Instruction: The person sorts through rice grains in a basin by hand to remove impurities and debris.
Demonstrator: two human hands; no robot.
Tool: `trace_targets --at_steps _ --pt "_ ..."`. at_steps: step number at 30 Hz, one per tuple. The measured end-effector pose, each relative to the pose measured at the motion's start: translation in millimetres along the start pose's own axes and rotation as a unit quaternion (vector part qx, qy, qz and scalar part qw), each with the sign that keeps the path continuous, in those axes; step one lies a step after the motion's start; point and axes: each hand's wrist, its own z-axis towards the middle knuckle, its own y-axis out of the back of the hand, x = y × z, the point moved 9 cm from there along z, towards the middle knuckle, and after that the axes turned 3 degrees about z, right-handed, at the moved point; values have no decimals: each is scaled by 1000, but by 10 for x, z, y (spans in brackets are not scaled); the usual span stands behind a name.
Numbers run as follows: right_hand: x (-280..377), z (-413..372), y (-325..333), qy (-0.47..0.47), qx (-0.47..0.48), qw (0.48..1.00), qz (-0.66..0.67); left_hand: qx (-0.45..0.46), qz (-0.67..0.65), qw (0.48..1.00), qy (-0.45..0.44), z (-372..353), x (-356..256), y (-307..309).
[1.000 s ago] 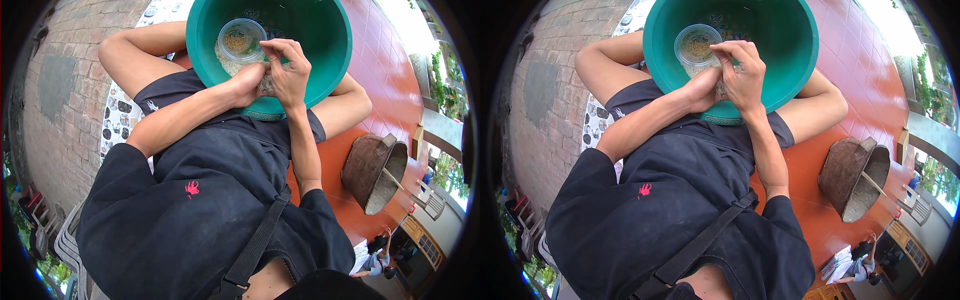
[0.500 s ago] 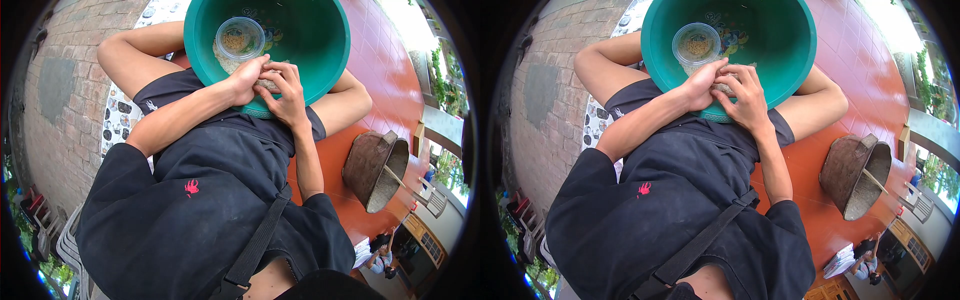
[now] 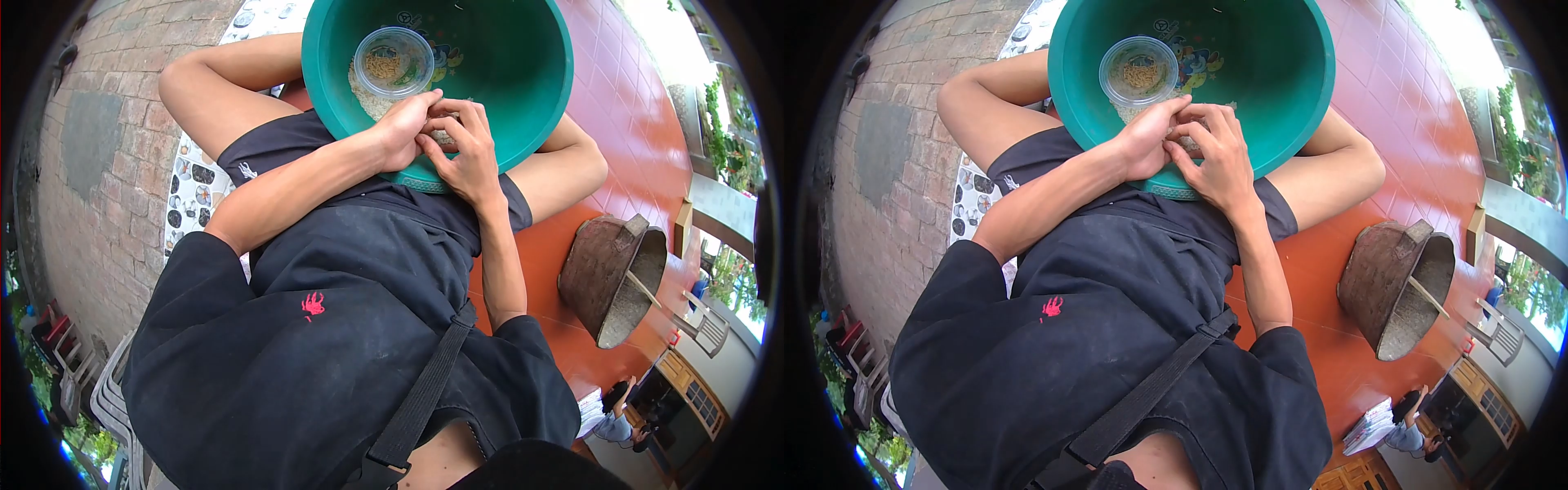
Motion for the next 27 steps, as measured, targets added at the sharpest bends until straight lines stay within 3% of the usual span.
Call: trace_targets --at_steps 18,27 --pt "-61 0 66 -48 -20 996 68 -1 17 1000 2 19 23 46" --pt "20 2 34 -12 28 999 33 19 9 1000 2 8 8 5"
